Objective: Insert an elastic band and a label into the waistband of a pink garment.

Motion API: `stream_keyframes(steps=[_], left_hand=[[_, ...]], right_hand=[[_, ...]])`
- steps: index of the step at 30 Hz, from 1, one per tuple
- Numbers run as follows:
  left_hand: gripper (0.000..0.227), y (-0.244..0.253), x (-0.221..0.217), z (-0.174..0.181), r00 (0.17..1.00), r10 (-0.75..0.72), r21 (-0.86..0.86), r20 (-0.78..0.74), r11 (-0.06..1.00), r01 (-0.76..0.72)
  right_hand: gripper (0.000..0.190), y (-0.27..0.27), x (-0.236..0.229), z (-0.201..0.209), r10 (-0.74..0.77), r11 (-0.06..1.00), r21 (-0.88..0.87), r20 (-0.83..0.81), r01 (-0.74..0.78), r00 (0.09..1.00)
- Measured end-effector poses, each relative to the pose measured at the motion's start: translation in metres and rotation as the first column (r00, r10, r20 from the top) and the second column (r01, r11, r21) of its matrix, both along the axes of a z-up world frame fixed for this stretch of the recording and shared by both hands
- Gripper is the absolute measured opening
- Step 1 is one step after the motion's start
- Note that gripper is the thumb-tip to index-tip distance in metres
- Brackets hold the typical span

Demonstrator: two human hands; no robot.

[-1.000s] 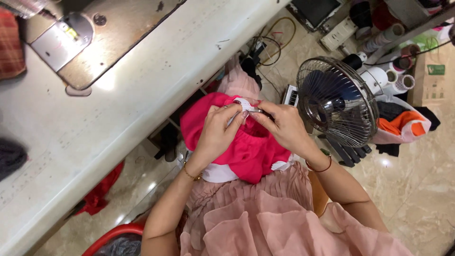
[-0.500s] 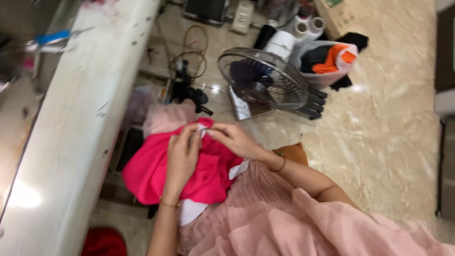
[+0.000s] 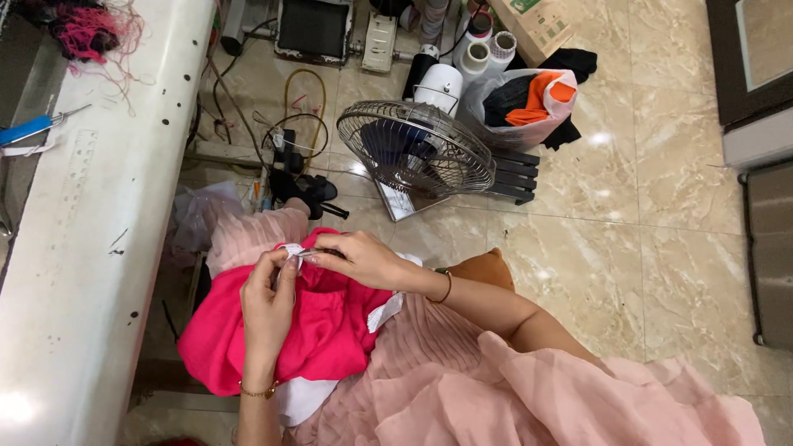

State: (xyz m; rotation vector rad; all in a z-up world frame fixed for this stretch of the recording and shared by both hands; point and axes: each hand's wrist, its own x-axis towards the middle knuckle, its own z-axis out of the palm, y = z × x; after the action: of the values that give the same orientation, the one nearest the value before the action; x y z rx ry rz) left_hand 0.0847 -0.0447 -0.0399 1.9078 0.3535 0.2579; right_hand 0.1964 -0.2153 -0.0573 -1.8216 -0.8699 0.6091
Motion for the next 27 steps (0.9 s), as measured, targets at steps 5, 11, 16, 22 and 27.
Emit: stream_keyframes(steps=[5,11,16,22,27], left_hand=[[0.016,-0.005,-0.002,0.012,0.999,-0.019,0.122,0.029,0.992,0.015],[0.015,-0.008,-0.012,0.02,0.998,-0.054,0.249,-0.018,0.967,0.057],[0.014,-0.011,-0.017,0.023,0.997,-0.069,0.411,-0.03,0.909,0.075],[0.015,-0.029,-0.018,0.049,1.0,0.018,0.52,0.004,0.854,-0.017],[0.015,-0.032,-0.021,0.039,0.994,0.069,0.547,0.085,0.831,-0.105]], right_hand=[[0.038,-0.004,-0.001,-0.001,0.013,0.996,0.092,-0.005,-0.012,1.0],[0.036,-0.007,-0.007,-0.02,0.101,0.978,0.19,-0.05,-0.089,0.994],[0.033,-0.009,-0.012,-0.021,0.098,0.967,0.243,-0.068,-0.079,0.993],[0.035,-0.005,-0.018,0.002,0.003,0.991,0.133,-0.013,-0.001,1.0],[0.036,-0.008,-0.017,0.018,-0.012,0.997,0.077,0.013,0.011,1.0]])
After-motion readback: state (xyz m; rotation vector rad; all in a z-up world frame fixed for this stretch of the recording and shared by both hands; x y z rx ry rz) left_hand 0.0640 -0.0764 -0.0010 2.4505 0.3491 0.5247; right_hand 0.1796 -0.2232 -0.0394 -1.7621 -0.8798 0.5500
